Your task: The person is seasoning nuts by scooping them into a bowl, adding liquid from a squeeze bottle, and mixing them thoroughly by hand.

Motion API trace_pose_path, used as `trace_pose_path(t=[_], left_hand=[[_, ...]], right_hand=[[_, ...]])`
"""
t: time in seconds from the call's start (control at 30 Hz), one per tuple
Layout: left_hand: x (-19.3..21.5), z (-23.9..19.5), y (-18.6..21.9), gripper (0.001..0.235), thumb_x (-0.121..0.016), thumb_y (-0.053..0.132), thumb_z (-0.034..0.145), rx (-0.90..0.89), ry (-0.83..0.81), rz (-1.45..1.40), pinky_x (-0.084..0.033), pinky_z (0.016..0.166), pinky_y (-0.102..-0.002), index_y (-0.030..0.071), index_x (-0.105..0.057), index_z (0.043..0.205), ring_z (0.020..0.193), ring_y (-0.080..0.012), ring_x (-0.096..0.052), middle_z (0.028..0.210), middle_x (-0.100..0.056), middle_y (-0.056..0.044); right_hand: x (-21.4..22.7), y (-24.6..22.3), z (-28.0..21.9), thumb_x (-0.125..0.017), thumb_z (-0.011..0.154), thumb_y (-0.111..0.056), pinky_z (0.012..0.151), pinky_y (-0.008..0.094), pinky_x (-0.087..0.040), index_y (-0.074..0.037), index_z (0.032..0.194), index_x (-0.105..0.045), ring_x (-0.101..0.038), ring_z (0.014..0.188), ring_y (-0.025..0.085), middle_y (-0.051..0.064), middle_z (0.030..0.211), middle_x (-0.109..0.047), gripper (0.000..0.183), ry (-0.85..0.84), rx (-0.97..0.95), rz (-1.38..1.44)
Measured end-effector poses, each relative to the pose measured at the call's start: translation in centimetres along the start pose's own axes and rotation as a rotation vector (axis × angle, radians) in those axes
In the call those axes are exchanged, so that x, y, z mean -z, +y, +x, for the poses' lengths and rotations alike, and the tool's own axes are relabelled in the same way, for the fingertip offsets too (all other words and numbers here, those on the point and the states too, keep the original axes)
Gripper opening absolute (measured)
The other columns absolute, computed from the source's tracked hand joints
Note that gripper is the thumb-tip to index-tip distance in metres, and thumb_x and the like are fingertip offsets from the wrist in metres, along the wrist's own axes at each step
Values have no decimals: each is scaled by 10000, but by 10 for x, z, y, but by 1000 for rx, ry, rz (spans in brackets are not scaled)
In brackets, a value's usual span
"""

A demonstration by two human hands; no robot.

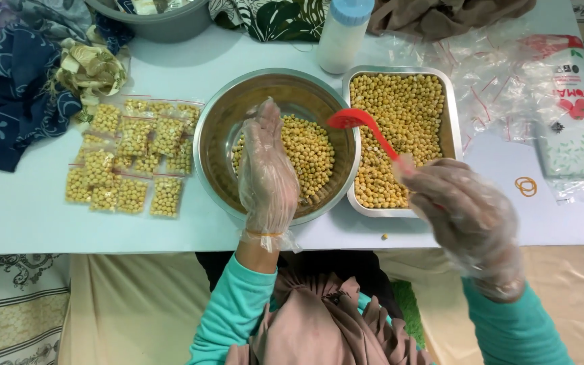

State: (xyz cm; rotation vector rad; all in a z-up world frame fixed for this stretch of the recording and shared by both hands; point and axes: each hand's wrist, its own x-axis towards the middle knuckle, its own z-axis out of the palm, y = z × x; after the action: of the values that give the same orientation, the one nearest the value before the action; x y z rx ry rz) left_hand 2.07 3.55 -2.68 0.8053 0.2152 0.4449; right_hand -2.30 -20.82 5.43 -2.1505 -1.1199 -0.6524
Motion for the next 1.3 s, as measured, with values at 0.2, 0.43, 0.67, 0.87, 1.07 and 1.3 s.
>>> trace_pose_path(t=[0.2,0.43,0.67,0.87,1.07,1.3], left_hand=[[-34,-28,6,528,-373,368,1109,91,-210,-103,-376,1263,-423,-13,-519,1443,1444,-337,-501,1513,-535,-223],[-53,-56,-9,528,-443,376,1102,243,-332,-153,-317,1305,-401,-20,-547,1435,1494,-306,-456,1505,-551,-197],[-53,-65,-22,426,-412,305,1153,138,-394,-127,-359,1304,-428,10,-603,1395,1464,-303,-502,1475,-582,-195],[-61,-69,-22,404,-455,272,1134,127,-366,-98,-413,1274,-420,-20,-620,1359,1441,-315,-525,1443,-603,-210],[-69,-75,-24,421,-484,277,1113,129,-362,-57,-416,1272,-433,-23,-591,1387,1421,-308,-541,1444,-601,-202],[-74,-79,-21,430,-458,231,1115,101,-404,6,-410,1282,-377,-36,-523,1445,1451,-284,-513,1481,-567,-201]], right_hand=[[76,-37,-18,-606,1007,-19,739,354,-562,-21,1308,-633,-695,843,255,110,1026,-742,302,-192,-329,-113],[82,-47,-40,-661,907,-76,861,376,-613,-23,1257,-640,-735,889,254,105,1106,-742,355,-311,-213,-42],[34,-27,-55,-676,972,-20,860,459,-583,-52,1411,-486,-659,825,285,141,1072,-693,479,-261,-96,-117],[48,-15,-54,-715,957,7,895,434,-603,-19,1424,-488,-714,909,272,177,1270,-721,520,-216,-126,-199],[80,-35,-59,-699,942,-97,832,436,-566,-82,1352,-546,-656,775,277,88,1054,-718,438,-277,-147,-183],[44,2,-60,-678,995,-2,827,434,-562,-111,1496,-446,-655,837,286,138,1107,-710,562,-207,-141,-149]])
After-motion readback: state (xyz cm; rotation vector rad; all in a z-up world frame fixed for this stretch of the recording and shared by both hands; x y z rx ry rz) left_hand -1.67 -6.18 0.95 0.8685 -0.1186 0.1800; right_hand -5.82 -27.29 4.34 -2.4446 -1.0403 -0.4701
